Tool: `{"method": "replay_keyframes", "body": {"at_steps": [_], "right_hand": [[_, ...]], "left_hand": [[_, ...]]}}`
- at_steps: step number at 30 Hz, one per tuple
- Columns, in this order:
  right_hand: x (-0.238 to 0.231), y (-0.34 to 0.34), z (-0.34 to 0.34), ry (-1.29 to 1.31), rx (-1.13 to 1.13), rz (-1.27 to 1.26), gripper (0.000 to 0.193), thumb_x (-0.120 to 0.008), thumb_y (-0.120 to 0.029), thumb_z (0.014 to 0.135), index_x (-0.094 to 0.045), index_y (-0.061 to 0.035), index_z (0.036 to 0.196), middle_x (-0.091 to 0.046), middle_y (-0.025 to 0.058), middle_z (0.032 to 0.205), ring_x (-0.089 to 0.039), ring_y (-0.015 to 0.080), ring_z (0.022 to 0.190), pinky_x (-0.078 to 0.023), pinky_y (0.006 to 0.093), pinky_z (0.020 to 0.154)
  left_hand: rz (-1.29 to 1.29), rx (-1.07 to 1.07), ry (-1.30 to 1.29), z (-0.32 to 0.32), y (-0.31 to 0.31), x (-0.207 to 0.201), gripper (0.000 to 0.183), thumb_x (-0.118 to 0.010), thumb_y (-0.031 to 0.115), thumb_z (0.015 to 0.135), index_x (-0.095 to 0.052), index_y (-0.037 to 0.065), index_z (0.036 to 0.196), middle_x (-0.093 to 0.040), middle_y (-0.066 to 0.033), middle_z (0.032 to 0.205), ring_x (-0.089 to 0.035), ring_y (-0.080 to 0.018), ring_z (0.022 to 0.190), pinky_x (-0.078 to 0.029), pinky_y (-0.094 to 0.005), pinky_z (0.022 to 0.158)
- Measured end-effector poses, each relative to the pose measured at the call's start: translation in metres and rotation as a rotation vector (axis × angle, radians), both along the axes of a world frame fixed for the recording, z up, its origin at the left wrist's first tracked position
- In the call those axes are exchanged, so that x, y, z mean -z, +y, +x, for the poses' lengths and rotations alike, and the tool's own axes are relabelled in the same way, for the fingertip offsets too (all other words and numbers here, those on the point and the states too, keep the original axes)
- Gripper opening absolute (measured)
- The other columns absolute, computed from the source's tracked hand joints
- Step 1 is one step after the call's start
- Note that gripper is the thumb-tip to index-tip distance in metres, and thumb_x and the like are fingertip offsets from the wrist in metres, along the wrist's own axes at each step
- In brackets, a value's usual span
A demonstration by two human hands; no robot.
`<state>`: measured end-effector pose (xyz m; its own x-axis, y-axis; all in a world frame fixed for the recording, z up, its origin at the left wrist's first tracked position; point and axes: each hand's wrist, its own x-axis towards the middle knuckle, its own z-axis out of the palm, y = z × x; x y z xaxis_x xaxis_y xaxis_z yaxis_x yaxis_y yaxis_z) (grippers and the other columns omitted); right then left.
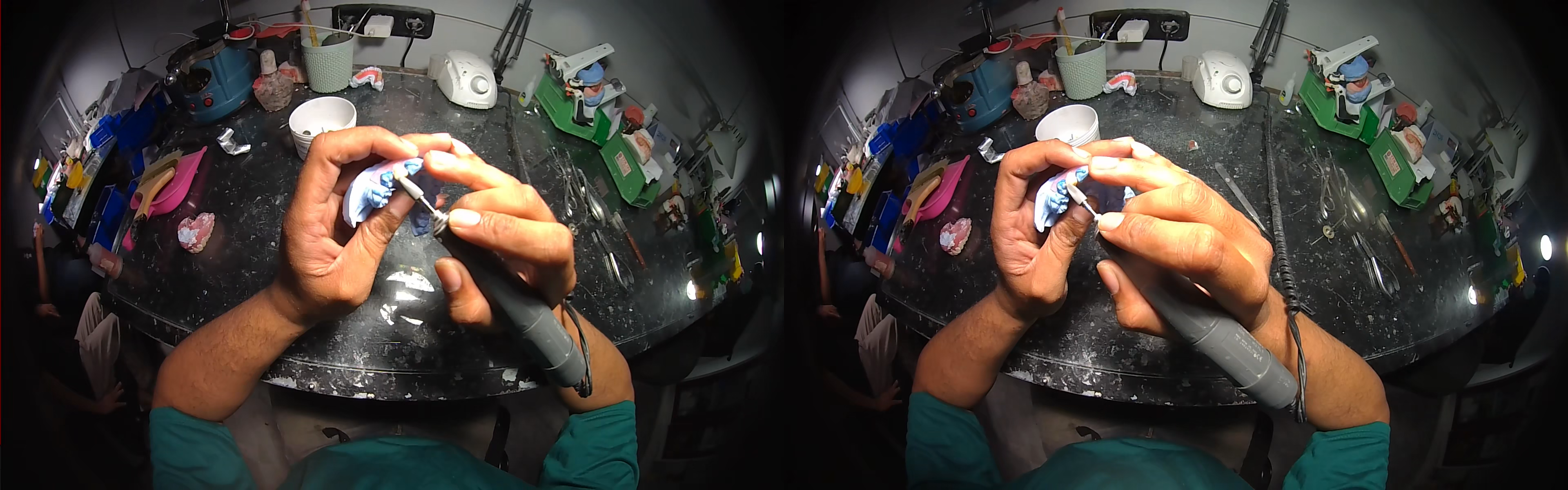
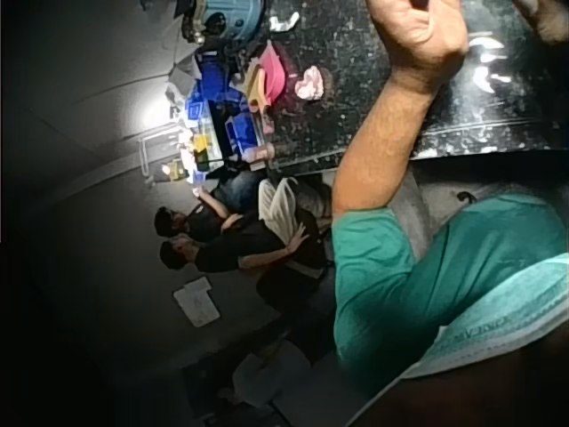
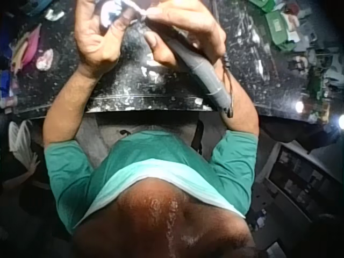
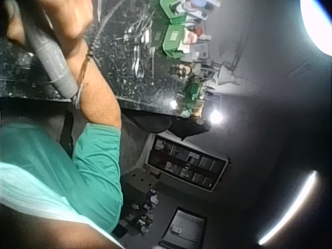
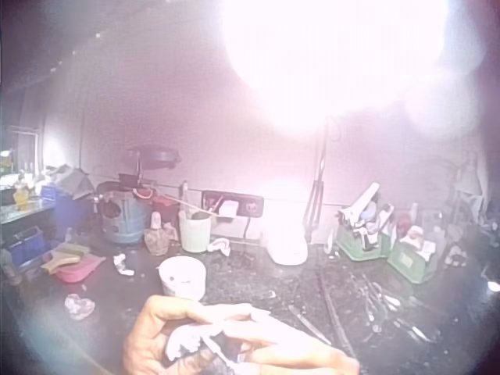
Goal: The person uses a rotary tool to grind and smooth the surface of a blue dental mold held in their left hand. They periodically stop to inspect the mold, rotate it to access different areas, and wipe the surface with a blue cloth. The person also handles a second mold piece, fitting it against the first to check alignment.
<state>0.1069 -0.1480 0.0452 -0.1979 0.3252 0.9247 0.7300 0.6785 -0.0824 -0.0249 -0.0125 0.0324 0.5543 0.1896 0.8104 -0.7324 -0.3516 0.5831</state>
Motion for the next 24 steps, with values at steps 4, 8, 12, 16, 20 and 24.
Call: {"method": "replay_keyframes", "body": {"at_steps": [4,8,12,16,20,24], "right_hand": [[0.0,0.0,0.0,-0.006,0.008,-0.004,0.039,-0.076,-0.012,0.088,-0.053,0.0014,0.116,-0.062,0.0194,0.102,-0.065,0.0462,0.115,-0.046,0.0624,0.104],[0.0,-0.001,-0.007,0.101,0.019,0.02,0.04,-0.078,-0.001,0.077,-0.061,-0.0014,0.113,-0.066,0.0162,0.097,-0.067,0.0409,0.114,-0.048,0.0595,0.104],[-0.001,-0.007,0.004,0.005,0.032,-0.044,0.038,-0.075,-0.01,0.088,-0.052,0.0007,0.116,-0.063,0.019,0.099,-0.064,0.0454,0.116,-0.043,0.0639,0.107],[-0.008,-0.004,0.007,0.086,0.102,-0.047,0.031,-0.066,-0.017,0.092,-0.05,0.0004,0.113,-0.065,0.0196,0.097,-0.067,0.0375,0.108,-0.041,0.065,0.109],[-0.005,0.002,0.027,0.657,0.34,-0.162,0.02,-0.059,-0.017,0.094,-0.062,0.0005,0.105,-0.067,0.0093,0.093,-0.062,0.0154,0.083,-0.05,0.0306,0.082],[0.03,-0.012,0.131,0.915,0.685,-0.509,0.023,-0.063,-0.029,0.095,-0.067,-0.0095,0.083,-0.052,-0.007,0.064,-0.042,0.0055,0.052,-0.032,0.0255,0.051]], "left_hand": [[-0.01,0.017,-0.011,0.001,-0.001,0.0,0.032,-0.052,-0.008,0.099,-0.042,0.001,0.128,-0.058,-0.0252,0.132,-0.057,-0.0219,0.122,-0.046,-0.0326,0.103],[-0.007,0.012,-0.019,0.003,-0.003,-0.001,0.032,-0.052,-0.008,0.099,-0.042,0.0,0.128,-0.058,-0.0253,0.132,-0.057,-0.023,0.124,-0.045,-0.0339,0.105],[-0.021,0.035,-0.024,0.009,-0.003,0.002,0.032,-0.053,-0.008,0.098,-0.042,0.0,0.128,-0.057,-0.0249,0.132,-0.056,-0.0242,0.126,-0.045,-0.0347,0.107],[-0.146,0.026,0.011,0.005,-0.001,0.002,0.031,-0.051,-0.005,0.1,-0.041,-0.001,0.129,-0.059,-0.0221,0.13,-0.058,-0.0242,0.125,-0.045,-0.0355,0.108],[-0.534,0.181,0.105,0.007,0.012,0.011,0.03,-0.049,0.004,0.103,-0.038,0.003,0.131,-0.055,-0.0286,0.136,-0.064,-0.0352,0.119,-0.058,-0.0472,0.098],[-0.824,0.242,0.181,0.018,0.019,0.015,0.025,-0.048,0.01,0.103,-0.039,0.005,0.126,-0.06,-0.0234,0.125,-0.07,-0.0347,0.103,-0.062,-0.0458,0.089]]}}
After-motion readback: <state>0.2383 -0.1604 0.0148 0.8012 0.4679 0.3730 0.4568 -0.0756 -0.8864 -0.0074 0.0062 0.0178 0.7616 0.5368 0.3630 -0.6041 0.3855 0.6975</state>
